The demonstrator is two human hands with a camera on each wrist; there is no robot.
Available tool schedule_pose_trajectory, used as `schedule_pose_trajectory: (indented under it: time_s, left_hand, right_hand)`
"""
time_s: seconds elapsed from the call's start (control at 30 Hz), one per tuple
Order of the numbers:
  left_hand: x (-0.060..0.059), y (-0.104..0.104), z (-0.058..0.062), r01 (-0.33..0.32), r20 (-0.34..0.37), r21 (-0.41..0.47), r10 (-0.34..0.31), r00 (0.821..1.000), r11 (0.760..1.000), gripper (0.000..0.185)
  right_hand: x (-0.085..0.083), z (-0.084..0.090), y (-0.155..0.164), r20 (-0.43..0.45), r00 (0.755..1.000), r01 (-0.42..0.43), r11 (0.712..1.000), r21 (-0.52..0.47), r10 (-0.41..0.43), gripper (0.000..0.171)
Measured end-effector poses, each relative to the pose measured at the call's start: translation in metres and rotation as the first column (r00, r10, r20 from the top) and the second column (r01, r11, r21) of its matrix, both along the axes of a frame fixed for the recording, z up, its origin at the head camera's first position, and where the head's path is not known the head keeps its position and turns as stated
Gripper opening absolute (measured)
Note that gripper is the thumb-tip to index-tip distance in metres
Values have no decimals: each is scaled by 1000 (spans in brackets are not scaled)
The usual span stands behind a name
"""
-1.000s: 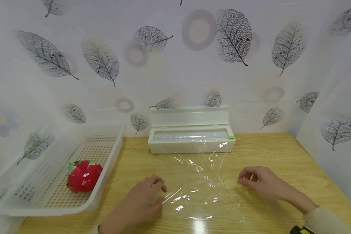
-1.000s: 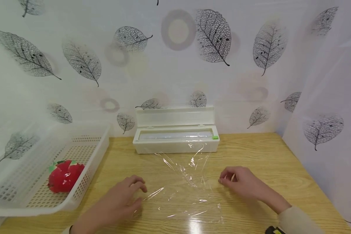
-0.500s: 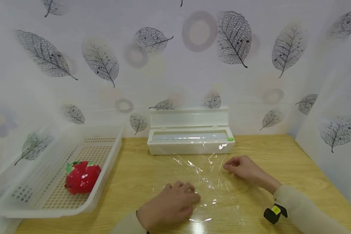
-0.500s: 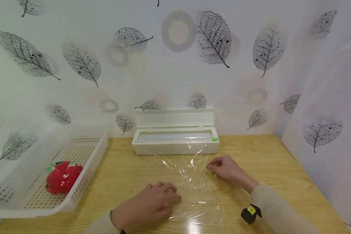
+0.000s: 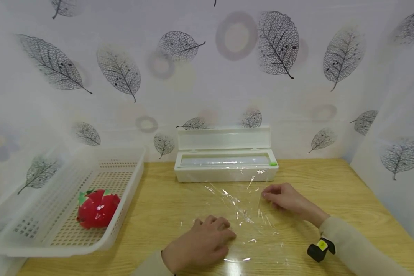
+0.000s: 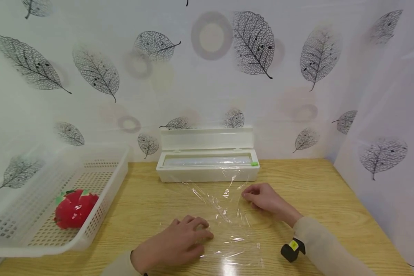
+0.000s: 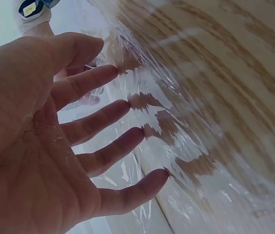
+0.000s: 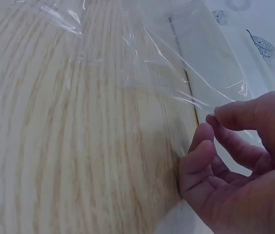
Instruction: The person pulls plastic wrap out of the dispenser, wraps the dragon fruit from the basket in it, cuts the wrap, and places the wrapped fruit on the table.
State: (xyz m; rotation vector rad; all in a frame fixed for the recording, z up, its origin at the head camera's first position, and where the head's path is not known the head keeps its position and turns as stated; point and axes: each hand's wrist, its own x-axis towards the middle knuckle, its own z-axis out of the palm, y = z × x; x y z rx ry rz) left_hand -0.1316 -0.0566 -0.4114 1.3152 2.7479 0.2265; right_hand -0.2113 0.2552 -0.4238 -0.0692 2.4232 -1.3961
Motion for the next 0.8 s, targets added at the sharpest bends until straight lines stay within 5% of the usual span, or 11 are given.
schedule_pose_trajectory:
  time_s: [0.3,0.8]
  left_hand:
    - [2,1,-3,0,-42,-17,-1,999,1000,27]
    - [6,2,-8,-18,-128,-24,14,992,1000,32]
  right_hand:
    - [2,-1,5,17,1000,-5,997,-78,6,23]
    - [4,-4,4,-20,1000,0,1000,-2,0,19]
